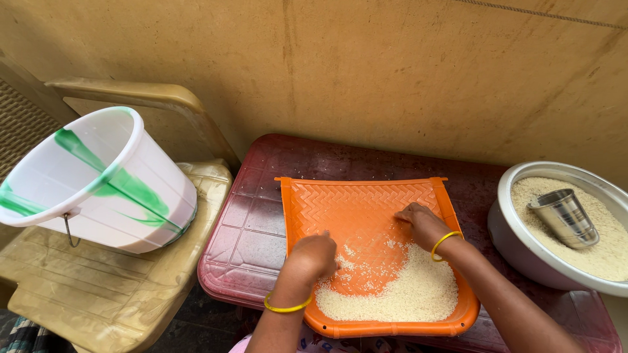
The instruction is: The person sorts through white rice in an orange tray by hand, picking out debris and moving the grains into a white bucket.
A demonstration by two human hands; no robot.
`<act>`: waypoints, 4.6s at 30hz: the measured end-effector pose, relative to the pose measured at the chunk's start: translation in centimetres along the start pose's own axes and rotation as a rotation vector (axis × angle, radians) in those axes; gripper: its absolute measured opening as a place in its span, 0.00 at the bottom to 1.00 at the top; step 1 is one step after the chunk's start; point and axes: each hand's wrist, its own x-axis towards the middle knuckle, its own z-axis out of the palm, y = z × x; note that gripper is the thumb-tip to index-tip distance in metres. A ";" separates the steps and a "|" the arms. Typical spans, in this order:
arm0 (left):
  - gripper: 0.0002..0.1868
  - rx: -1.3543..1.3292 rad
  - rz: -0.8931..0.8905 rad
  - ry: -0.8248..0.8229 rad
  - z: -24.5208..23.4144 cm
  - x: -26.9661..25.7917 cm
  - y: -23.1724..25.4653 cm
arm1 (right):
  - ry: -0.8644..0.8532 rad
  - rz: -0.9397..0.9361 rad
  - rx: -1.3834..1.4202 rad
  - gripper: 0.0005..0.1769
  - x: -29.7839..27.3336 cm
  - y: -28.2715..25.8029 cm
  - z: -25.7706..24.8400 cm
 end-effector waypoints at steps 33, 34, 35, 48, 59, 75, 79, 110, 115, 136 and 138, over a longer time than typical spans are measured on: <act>0.24 -0.303 -0.043 0.490 -2.4 -3.1 -5.0 | -0.346 -0.300 0.028 0.25 -5.5 -8.3 -2.8; 0.23 -0.317 -0.051 0.488 -2.2 -3.0 -5.0 | -0.307 -0.286 0.091 0.24 -4.1 -8.6 -2.5; 0.23 -0.331 -0.058 0.482 -2.0 -2.8 -5.1 | -0.272 -0.267 0.158 0.24 -2.8 -8.9 -1.9; 0.43 -0.323 -0.151 0.412 -2.7 -1.8 -5.6 | 0.022 -0.459 0.048 0.13 3.3 -16.5 3.5; 0.37 -0.338 -0.167 0.466 -1.9 -1.0 -6.0 | -0.531 -0.528 0.094 0.24 -8.7 -7.0 -2.6; 0.32 -0.303 -0.157 0.487 -1.7 -0.4 -6.4 | -0.197 -0.276 -0.058 0.16 -3.4 -11.2 0.1; 0.32 -0.298 -0.170 0.475 -2.0 -0.3 -6.4 | -0.222 -0.247 -0.009 0.17 -3.1 -10.7 0.0; 0.28 -0.158 0.041 0.372 -3.3 -2.2 -1.8 | -0.292 -0.187 -0.102 0.28 -7.5 -7.4 -1.7; 0.28 -0.144 0.068 0.191 -1.6 -1.7 -0.6 | -0.287 -0.197 -0.154 0.45 -8.8 -10.3 -1.0; 0.23 -0.480 0.200 -0.127 -1.5 -3.2 -0.4 | -0.438 -0.252 -0.134 0.39 -11.4 -10.4 -3.0; 0.21 -0.578 0.242 -0.188 -1.7 -3.6 -0.3 | -0.519 -0.279 -0.130 0.32 -12.3 -9.7 -4.3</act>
